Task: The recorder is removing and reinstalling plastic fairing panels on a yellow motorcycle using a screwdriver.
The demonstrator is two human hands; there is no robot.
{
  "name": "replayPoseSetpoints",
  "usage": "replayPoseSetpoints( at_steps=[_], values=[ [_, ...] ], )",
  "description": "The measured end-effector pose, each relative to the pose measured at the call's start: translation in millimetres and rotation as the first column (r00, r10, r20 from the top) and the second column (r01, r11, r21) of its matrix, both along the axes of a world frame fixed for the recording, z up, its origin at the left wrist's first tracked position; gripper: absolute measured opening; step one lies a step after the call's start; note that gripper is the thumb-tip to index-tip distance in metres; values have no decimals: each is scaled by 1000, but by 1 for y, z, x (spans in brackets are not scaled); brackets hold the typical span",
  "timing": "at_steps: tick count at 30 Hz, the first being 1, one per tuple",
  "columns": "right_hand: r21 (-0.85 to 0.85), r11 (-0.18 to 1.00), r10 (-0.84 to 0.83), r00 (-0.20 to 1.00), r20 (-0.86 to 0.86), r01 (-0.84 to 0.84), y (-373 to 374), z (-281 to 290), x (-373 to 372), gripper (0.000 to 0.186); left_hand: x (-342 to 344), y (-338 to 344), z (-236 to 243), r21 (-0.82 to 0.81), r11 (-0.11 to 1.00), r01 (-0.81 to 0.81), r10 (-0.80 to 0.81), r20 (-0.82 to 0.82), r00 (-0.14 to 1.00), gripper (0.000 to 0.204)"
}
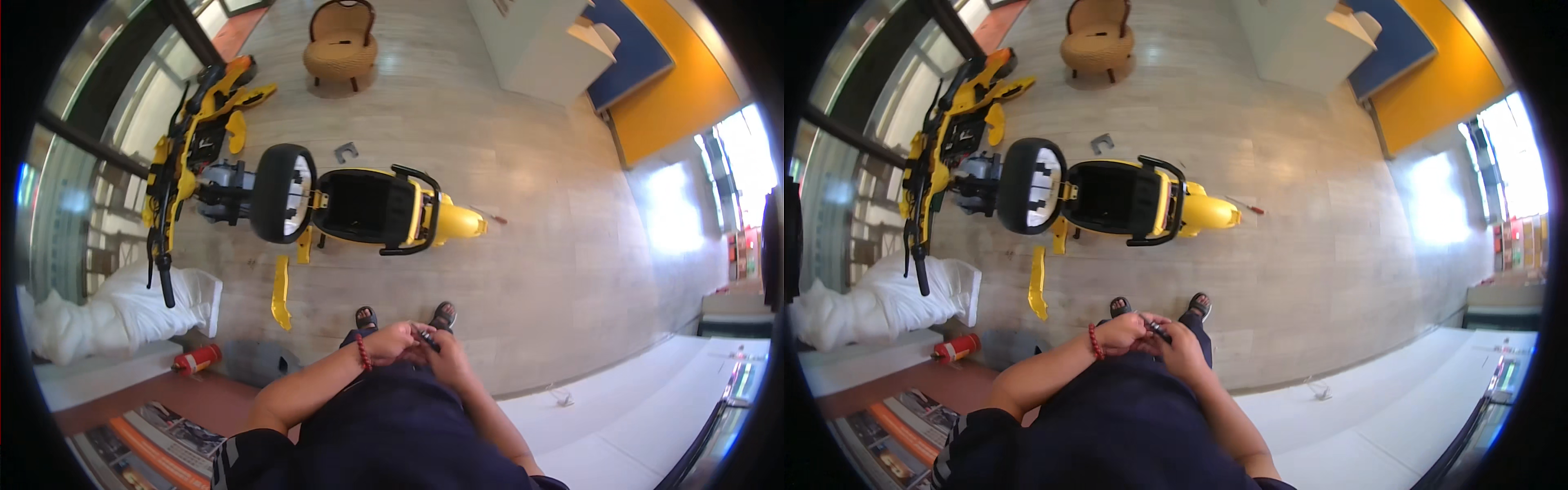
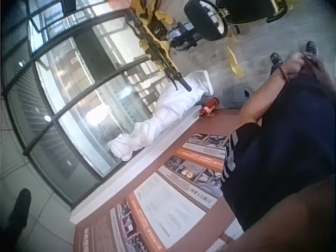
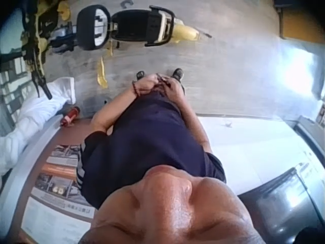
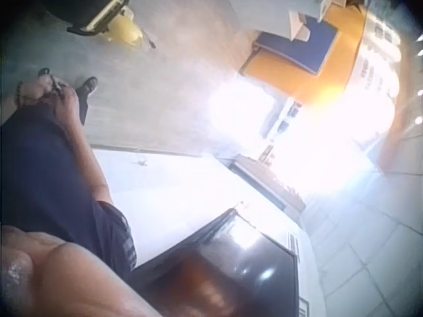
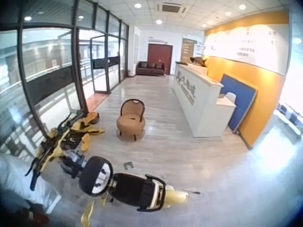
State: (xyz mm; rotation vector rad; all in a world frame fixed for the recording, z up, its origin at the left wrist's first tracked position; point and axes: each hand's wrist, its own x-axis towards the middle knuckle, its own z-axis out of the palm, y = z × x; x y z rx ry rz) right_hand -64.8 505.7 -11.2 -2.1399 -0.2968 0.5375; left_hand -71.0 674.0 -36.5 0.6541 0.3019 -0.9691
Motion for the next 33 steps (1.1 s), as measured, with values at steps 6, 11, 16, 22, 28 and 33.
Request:
replayPoseSetpoints(
  at_steps=[6, 11, 16, 22, 28, 33],
  values=[
    [68, 947, -289, 925, -248, 314, -88, 8, 36, 13, 46, -69, -1, 89, 991, 101, -106, 57, 993, 28],
    [132, 970, -200, 979, -44, 205, -149, 28, 73, 9, 75, -136, 24, -2, 995, 101, -101, 68, 993, 19],
    [122, 977, -167, 983, -76, 176, -183, 35, 99, 8, 95, -176, 20, 46, 995, 90, -94, 85, 992, 20],
    [226, 908, -275, 910, -311, 352, -195, 42, 138, 8, 142, -168, 34, 36, 989, -141, 139, 39, 990, 14],
    [383, 787, -278, 833, -478, 483, -221, 39, 181, 22, 218, -129, 54, -73, 933, -351, 358, 132, 924, 9],
    [364, 769, -332, 815, -474, 525, -227, 49, 203, 27, 270, -107, 65, -175, 918, -356, 388, 205, 899, 11]
  ],
)
